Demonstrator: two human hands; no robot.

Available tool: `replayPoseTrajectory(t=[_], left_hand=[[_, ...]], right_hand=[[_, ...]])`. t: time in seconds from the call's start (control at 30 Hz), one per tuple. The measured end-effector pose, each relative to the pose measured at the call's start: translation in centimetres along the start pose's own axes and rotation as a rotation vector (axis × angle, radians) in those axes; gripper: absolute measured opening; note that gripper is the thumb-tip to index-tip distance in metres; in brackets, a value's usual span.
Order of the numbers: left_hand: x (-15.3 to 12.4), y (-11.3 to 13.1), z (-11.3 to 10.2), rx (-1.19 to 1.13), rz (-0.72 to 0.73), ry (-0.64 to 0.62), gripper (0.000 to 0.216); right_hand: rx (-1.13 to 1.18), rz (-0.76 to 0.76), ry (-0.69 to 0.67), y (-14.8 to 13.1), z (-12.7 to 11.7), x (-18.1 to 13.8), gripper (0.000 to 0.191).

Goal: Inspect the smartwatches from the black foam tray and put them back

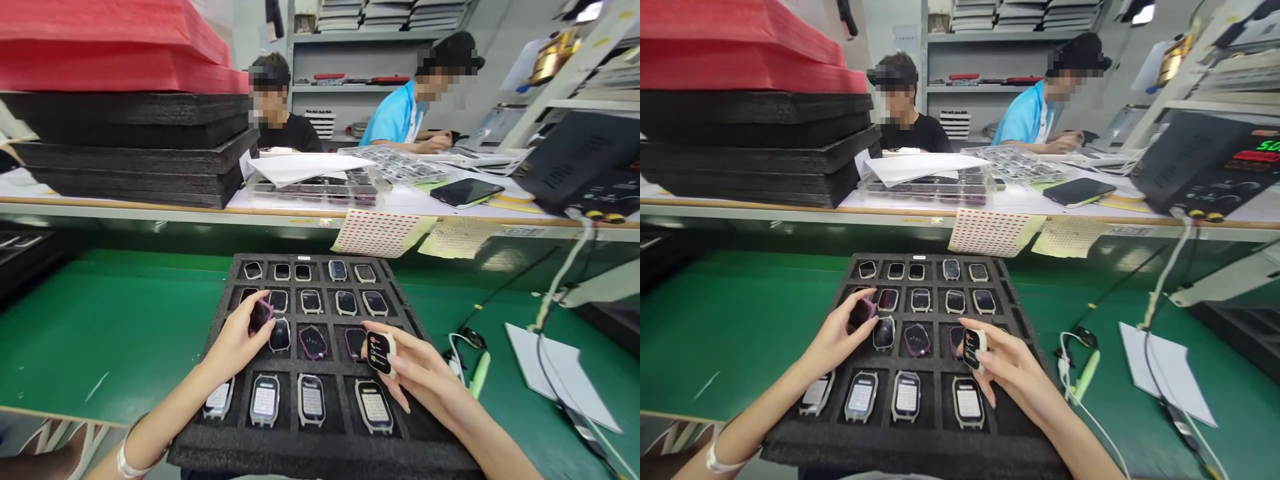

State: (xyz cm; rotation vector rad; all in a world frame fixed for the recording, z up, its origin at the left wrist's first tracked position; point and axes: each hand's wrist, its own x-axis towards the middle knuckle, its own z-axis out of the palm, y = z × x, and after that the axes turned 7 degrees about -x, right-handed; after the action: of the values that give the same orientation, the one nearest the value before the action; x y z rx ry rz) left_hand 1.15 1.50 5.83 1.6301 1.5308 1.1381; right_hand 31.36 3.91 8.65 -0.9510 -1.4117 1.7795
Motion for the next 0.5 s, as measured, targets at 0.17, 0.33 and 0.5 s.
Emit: replayPoseTrajectory(t=[0.17, 0.33, 0.5], left_hand=[[0.2, 0.5, -0.2, 0.013, 0.032, 0.012, 0.049], [0.0, 0.4, -0.3, 0.009, 0.019, 0.025, 0.048], [-0.4, -0.6, -0.3, -0.031, -0.026, 0.033, 0.049]], right_hand=[[0.046, 0.001, 0.03, 0.1, -0.1, 0.1, 0.047], [0.051, 0.005, -0.043, 0.2, -0.6, 0.1, 0.045], [0.12, -0.066, -0.148, 0.3, -0.7, -0.1, 0.046]])
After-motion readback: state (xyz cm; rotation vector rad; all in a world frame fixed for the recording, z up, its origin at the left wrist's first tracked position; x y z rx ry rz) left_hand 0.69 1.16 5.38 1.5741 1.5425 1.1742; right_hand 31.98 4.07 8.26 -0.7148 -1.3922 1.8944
